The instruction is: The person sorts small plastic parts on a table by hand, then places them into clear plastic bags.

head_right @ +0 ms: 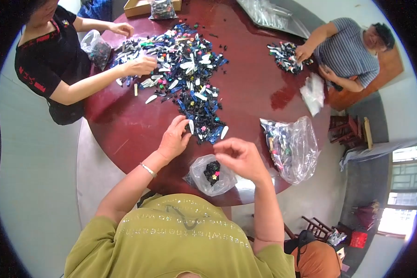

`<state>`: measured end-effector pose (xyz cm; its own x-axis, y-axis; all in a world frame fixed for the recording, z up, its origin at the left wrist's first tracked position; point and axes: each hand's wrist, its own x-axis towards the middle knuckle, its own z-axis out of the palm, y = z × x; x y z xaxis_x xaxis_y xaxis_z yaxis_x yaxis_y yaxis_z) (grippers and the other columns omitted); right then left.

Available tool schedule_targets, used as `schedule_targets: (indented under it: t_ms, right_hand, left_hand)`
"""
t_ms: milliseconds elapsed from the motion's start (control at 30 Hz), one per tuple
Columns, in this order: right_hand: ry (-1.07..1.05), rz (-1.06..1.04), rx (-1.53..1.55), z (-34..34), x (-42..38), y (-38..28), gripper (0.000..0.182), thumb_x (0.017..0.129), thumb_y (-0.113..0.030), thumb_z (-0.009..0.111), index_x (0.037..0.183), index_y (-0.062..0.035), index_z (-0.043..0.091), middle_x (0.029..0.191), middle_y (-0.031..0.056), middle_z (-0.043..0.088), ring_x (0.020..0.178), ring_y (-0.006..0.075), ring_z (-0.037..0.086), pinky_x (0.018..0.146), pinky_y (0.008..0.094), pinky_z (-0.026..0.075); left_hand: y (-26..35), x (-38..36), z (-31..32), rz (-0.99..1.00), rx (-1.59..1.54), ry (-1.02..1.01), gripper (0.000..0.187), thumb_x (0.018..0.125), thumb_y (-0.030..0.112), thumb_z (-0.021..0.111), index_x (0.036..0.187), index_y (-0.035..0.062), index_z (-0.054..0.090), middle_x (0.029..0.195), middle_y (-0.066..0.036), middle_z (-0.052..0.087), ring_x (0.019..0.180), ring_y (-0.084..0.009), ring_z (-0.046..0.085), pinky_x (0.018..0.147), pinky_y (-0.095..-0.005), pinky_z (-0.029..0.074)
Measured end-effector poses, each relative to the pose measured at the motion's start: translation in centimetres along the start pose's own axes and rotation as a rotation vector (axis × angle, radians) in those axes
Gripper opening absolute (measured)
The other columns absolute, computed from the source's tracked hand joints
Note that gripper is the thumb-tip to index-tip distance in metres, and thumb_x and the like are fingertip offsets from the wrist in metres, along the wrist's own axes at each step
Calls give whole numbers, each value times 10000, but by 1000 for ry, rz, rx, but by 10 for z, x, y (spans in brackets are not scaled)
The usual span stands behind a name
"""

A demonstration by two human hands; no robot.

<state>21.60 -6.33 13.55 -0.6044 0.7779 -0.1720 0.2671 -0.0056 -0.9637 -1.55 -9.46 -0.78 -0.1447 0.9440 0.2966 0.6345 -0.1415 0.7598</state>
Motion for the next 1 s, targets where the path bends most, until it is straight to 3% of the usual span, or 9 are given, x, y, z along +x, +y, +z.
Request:
schedule_targets:
  t_ms: [67,233,367,500,600,700,800,933,1000]
  right_hand:
    - [171,-94,-124,6,19,18,146,795,-24,719,939,1,715,844,27,668,748,73,609,671,227,492]
    - [-85,-86,-385,14,65,65,212,761,-91,735,973,-80,731,866,98,680,799,190,672,718,291,528]
    - [-220,-352,-793,24,85,79,217,758,-211,743,963,-142,739,927,107,686,875,309,663,765,392,544]
    - [-212,-318,-994,34,86,76,212,758,-223,746,952,-139,733,921,99,684,874,300,666,750,407,544]
    - [-111,-505,-798,30,83,87,242,764,-174,754,1001,-138,724,873,87,681,779,238,675,699,346,546]
    - [-48,-105,-396,20,71,72,245,790,-79,742,1034,-86,710,857,46,689,724,121,645,666,269,521]
    - [8,115,66,7,52,58,210,811,6,706,1020,-17,699,848,-4,660,730,41,578,654,211,481]
    - [-133,4,126,-4,13,9,185,797,18,725,978,-2,691,866,-22,637,737,30,565,649,196,466]
    - [-181,-109,-5,-6,6,-3,194,775,3,757,957,-20,696,860,-20,637,749,41,575,642,198,458]
  left_hand:
    - [3,-1,2,42,24,-3,463,742,-5,674,1182,-4,531,1243,-189,511,1086,-367,559,919,-423,484]
    - [1,-8,2,151,50,-8,427,742,-33,647,1156,-8,547,1240,-196,519,1133,-385,535,970,-418,458]
    - [-10,-12,0,203,27,-10,393,746,-58,622,1130,-4,561,1198,-183,547,1124,-373,542,974,-414,455]
    - [-9,-12,-3,203,-23,18,339,754,-67,606,1084,6,586,1152,-156,579,1086,-349,568,948,-409,467]
    - [-13,-10,-1,159,-124,26,309,784,-77,584,1079,12,606,1135,-152,594,936,-304,631,824,-367,525]
    - [-8,-8,-2,61,-205,53,285,798,-81,564,1064,10,609,1105,-152,593,803,-260,644,728,-331,535]
    - [-8,-7,2,-19,-206,116,274,803,-75,561,1060,8,607,1077,-156,591,771,-236,646,706,-322,529]
    - [-7,-5,3,-41,-85,97,282,800,-63,577,1075,-2,594,1060,-160,586,757,-252,639,705,-347,527]
    - [-3,-2,4,-22,-26,58,294,796,-58,586,1086,-7,587,1064,-163,584,747,-260,637,706,-359,526]
